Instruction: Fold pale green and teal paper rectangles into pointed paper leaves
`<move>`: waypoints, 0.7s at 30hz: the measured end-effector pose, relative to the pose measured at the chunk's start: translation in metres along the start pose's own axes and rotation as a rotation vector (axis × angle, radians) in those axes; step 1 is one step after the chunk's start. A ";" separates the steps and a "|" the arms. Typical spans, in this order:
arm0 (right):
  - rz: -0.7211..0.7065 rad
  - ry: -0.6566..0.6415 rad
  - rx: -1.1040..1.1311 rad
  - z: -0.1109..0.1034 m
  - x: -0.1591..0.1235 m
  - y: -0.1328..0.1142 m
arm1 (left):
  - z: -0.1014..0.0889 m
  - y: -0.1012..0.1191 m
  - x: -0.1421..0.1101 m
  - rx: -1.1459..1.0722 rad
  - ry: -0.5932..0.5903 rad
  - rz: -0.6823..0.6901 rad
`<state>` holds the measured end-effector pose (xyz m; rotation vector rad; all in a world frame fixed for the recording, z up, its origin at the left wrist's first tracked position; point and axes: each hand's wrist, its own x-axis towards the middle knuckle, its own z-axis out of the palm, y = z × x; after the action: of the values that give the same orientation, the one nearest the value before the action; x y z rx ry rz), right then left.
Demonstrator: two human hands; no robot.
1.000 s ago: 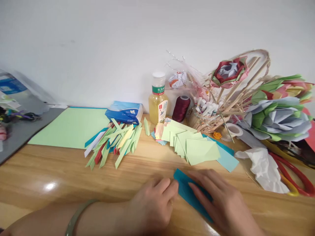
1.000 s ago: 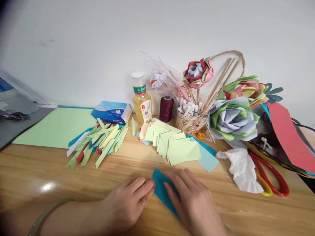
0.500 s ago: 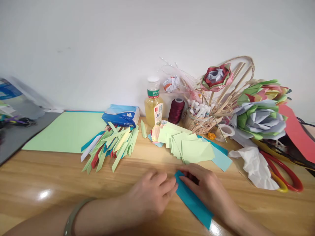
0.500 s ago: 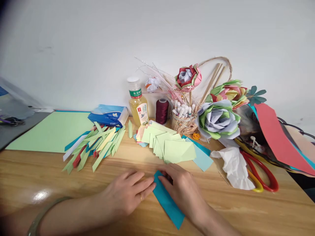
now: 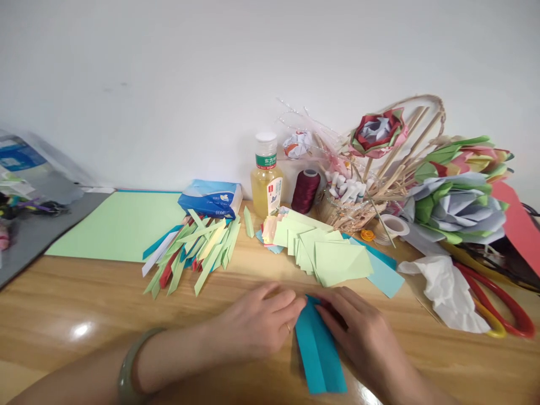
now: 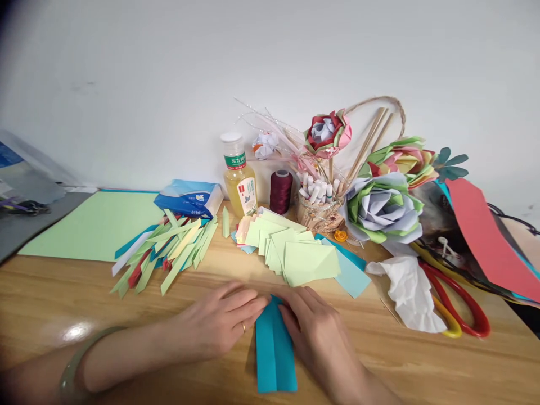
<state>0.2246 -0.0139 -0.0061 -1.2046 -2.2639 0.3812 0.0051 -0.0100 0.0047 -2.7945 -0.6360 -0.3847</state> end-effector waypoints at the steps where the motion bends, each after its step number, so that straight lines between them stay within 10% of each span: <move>1: 0.053 -0.003 0.015 0.001 0.000 0.000 | 0.000 -0.001 0.000 0.007 0.001 0.021; 6: 0.203 -0.010 0.073 0.004 -0.001 -0.001 | 0.003 -0.004 0.002 0.084 -0.053 0.039; 21: 0.057 0.048 0.021 0.002 -0.006 -0.006 | -0.002 -0.001 -0.001 0.083 -0.092 0.042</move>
<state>0.2217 -0.0222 -0.0067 -1.2570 -2.1836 0.3930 0.0037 -0.0099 0.0063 -2.7539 -0.5975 -0.2167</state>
